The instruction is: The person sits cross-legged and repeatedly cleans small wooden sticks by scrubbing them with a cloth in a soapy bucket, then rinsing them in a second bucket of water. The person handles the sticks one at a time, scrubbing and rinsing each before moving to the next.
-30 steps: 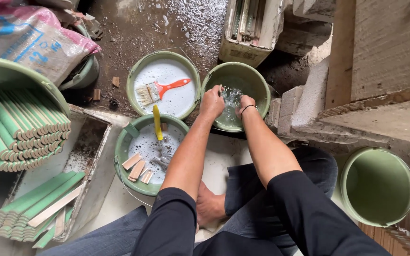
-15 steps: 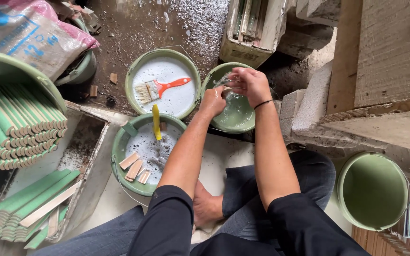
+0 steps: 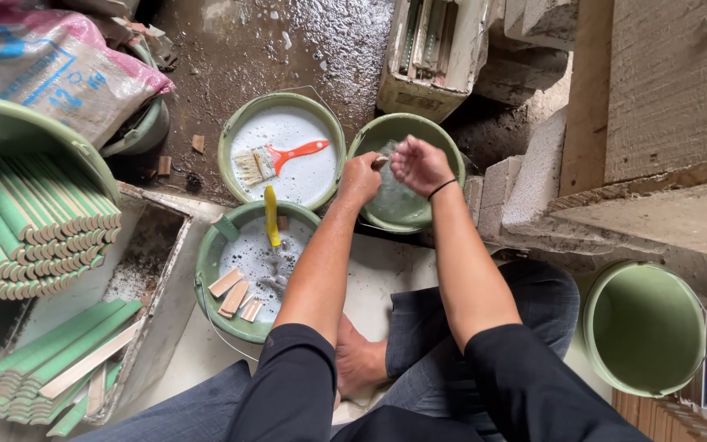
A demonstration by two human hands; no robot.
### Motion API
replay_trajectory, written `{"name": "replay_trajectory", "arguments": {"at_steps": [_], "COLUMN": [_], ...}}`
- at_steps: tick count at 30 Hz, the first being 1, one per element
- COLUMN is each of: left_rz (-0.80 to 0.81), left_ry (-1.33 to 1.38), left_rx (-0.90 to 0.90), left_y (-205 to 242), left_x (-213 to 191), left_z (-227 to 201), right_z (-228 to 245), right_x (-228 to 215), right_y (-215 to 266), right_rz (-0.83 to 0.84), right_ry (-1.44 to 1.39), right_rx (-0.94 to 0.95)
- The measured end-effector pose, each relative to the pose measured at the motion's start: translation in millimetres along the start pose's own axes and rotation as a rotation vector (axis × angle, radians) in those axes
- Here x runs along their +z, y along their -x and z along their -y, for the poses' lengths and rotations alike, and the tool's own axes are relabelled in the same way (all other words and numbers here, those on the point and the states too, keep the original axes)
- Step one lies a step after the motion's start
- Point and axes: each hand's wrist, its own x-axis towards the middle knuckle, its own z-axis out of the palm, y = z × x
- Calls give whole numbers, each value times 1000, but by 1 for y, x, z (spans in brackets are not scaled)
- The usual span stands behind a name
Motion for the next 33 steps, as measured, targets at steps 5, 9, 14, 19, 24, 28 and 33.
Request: {"name": "replay_trajectory", "arguments": {"at_steps": [5, 9, 14, 19, 24, 28, 33], "left_rz": [29, 27, 28, -7, 44, 19, -15], "left_ry": [-59, 34, 34, -31, 101, 49, 103], "left_rx": [39, 144, 138, 167, 121, 82, 53], "left_y": [-1, -11, -24, -6, -2, -26, -17], "left_x": [7, 11, 32, 26, 19, 30, 30], "left_z": [-2, 1, 26, 16, 1, 13, 16], "right_z": [33, 24, -53, -70, 15, 22, -18], "right_x": [103, 46, -129, -147, 61, 92, -26], "right_y": [102, 40, -107, -78, 56, 77, -15], "right_rz": [52, -364, -754, -742, 24, -13, -704], "right_ry": [436, 422, 249, 26, 159, 308, 236], "right_rx": [-187, -313, -226, -29, -44, -221, -151]}}
